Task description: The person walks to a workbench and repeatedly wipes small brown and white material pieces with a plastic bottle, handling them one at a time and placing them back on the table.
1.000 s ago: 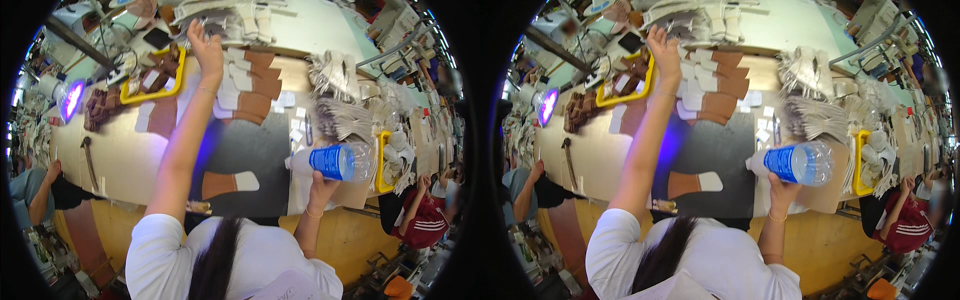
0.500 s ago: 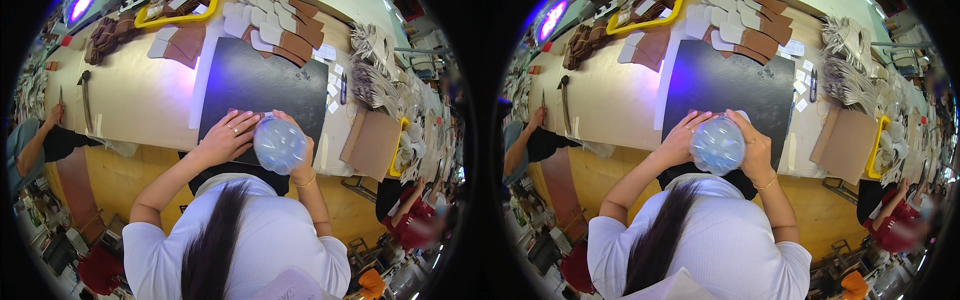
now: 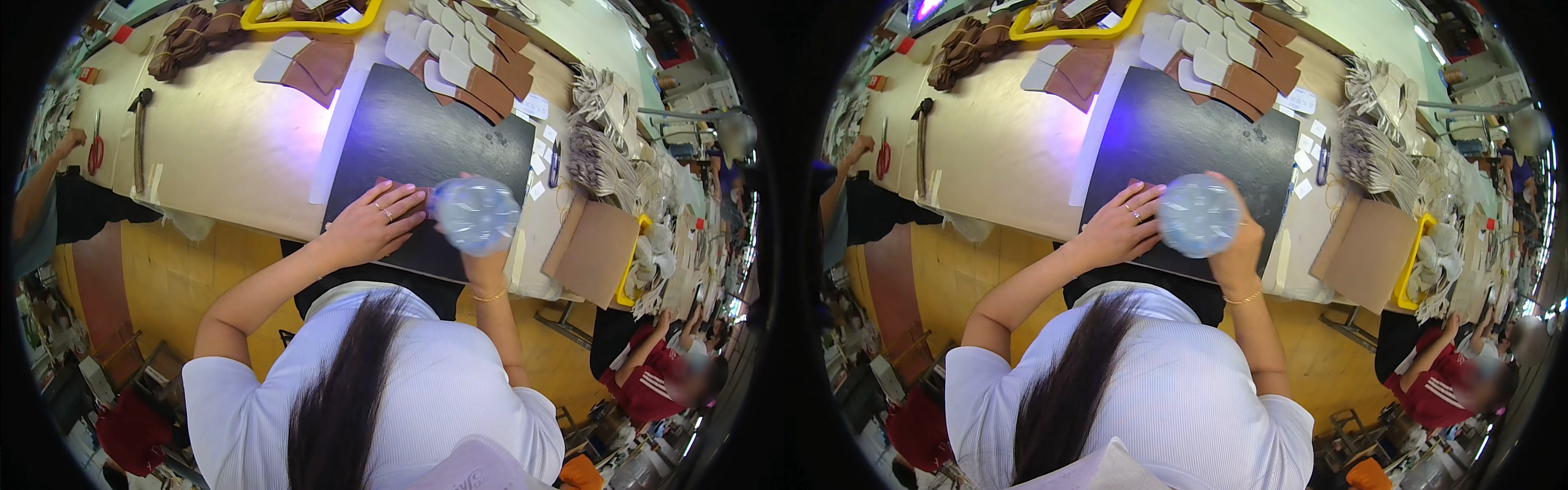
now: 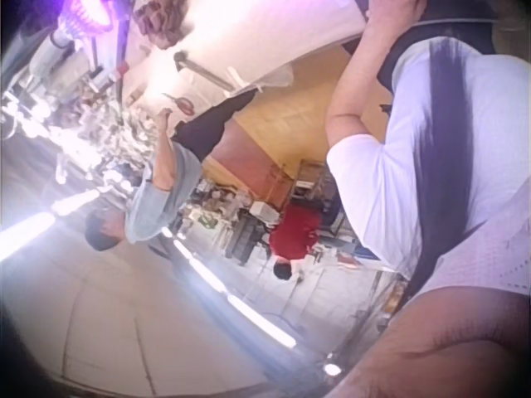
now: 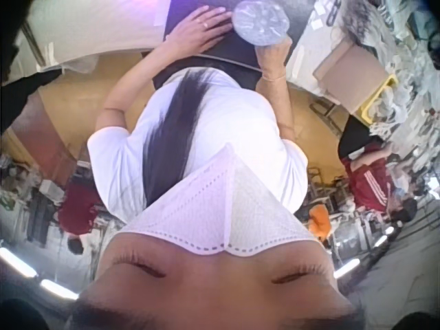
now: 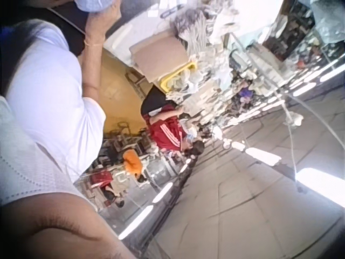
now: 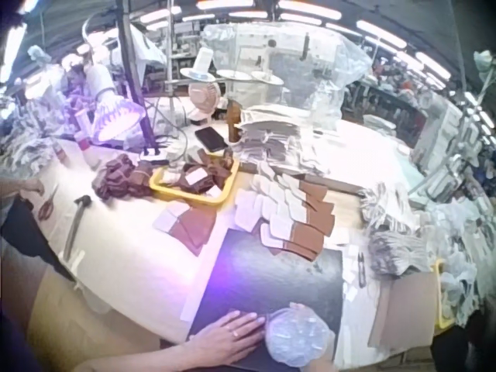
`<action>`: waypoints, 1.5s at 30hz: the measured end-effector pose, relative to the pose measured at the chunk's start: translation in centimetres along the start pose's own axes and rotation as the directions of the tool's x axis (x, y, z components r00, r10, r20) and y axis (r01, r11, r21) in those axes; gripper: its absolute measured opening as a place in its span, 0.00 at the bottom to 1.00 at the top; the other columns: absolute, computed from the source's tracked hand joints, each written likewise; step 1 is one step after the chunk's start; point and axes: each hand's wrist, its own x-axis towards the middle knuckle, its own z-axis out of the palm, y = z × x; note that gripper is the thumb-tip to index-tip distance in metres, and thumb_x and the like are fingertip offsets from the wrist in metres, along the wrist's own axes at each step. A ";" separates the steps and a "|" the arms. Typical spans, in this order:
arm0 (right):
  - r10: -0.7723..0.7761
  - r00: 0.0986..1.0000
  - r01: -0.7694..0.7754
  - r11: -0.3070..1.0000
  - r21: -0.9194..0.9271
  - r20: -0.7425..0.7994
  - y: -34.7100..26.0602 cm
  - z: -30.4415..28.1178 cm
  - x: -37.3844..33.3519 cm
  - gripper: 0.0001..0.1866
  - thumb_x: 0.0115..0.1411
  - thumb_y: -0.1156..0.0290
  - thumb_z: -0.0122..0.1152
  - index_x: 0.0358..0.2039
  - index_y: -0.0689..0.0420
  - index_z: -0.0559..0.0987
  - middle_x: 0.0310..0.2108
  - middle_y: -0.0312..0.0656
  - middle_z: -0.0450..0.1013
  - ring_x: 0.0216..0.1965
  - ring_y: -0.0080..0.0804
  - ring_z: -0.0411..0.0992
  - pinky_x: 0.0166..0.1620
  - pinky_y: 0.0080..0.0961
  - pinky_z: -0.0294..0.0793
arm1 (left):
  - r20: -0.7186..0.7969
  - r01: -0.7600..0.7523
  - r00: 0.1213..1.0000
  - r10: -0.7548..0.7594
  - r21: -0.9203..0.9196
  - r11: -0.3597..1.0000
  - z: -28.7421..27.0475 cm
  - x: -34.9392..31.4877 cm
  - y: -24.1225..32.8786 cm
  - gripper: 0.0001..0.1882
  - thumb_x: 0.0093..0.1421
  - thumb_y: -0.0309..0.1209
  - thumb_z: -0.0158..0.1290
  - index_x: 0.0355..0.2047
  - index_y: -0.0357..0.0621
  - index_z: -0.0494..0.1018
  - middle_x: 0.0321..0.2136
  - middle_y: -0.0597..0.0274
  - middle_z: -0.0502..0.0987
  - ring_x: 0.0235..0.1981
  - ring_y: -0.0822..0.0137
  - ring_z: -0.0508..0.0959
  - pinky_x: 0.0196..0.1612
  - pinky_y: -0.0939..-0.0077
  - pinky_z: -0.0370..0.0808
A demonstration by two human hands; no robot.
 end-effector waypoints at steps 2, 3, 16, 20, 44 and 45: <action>-0.034 0.998 0.029 0.994 -0.108 -0.043 1.7 -2.5 -0.1 0.24 0.50 0.74 0.71 0.49 0.60 0.76 0.44 0.42 0.78 0.44 0.33 0.76 0.47 0.28 0.74 | -0.046 0.011 0.999 -0.011 0.001 1.000 0.5 0.0 0.3 0.22 0.56 0.34 0.56 0.52 0.46 0.72 0.59 0.56 0.66 0.63 0.57 0.63 0.65 0.53 0.56; -0.061 0.996 0.050 0.987 -0.152 -0.068 1.7 -3.9 0.5 0.20 0.52 0.71 0.71 0.46 0.60 0.79 0.39 0.43 0.80 0.37 0.34 0.79 0.41 0.27 0.77 | -0.045 0.019 0.999 -0.019 0.010 1.000 0.5 -0.1 0.3 0.22 0.56 0.34 0.56 0.52 0.46 0.72 0.59 0.56 0.66 0.63 0.57 0.63 0.65 0.53 0.56; 0.150 0.986 -0.147 0.988 0.036 -0.079 1.5 -3.0 1.7 0.18 0.49 0.73 0.73 0.42 0.62 0.80 0.42 0.42 0.78 0.43 0.33 0.75 0.49 0.31 0.73 | -0.070 0.014 0.997 -0.012 0.028 1.000 0.8 0.2 0.4 0.20 0.56 0.34 0.55 0.50 0.47 0.73 0.58 0.56 0.68 0.62 0.58 0.64 0.65 0.53 0.56; -0.048 0.965 0.049 0.999 0.000 -0.257 1.9 0.4 1.6 0.17 0.49 0.76 0.69 0.42 0.60 0.79 0.37 0.45 0.80 0.38 0.40 0.79 0.40 0.30 0.77 | -0.084 0.019 0.996 -0.022 -0.034 0.999 0.1 1.3 0.6 0.15 0.55 0.33 0.56 0.44 0.47 0.76 0.51 0.58 0.72 0.56 0.57 0.68 0.60 0.57 0.61; 0.247 0.768 -0.230 0.967 0.105 -0.591 15.5 -8.8 18.8 0.41 0.49 0.49 0.72 0.52 0.66 0.68 0.42 0.55 0.76 0.45 0.50 0.76 0.50 0.36 0.71 | 0.283 0.560 0.819 -0.500 -0.198 0.805 -2.9 6.7 1.2 0.21 0.50 0.29 0.63 0.44 0.42 0.71 0.36 0.54 0.73 0.41 0.50 0.72 0.49 0.62 0.68; 0.239 0.779 -0.225 0.969 0.097 -0.580 15.6 -8.7 19.1 0.42 0.48 0.49 0.72 0.54 0.66 0.67 0.44 0.56 0.75 0.46 0.50 0.75 0.50 0.36 0.71 | 0.328 0.597 0.793 -0.513 -0.249 0.763 -3.0 6.8 0.9 0.21 0.51 0.28 0.63 0.45 0.41 0.71 0.36 0.54 0.74 0.40 0.53 0.73 0.48 0.64 0.69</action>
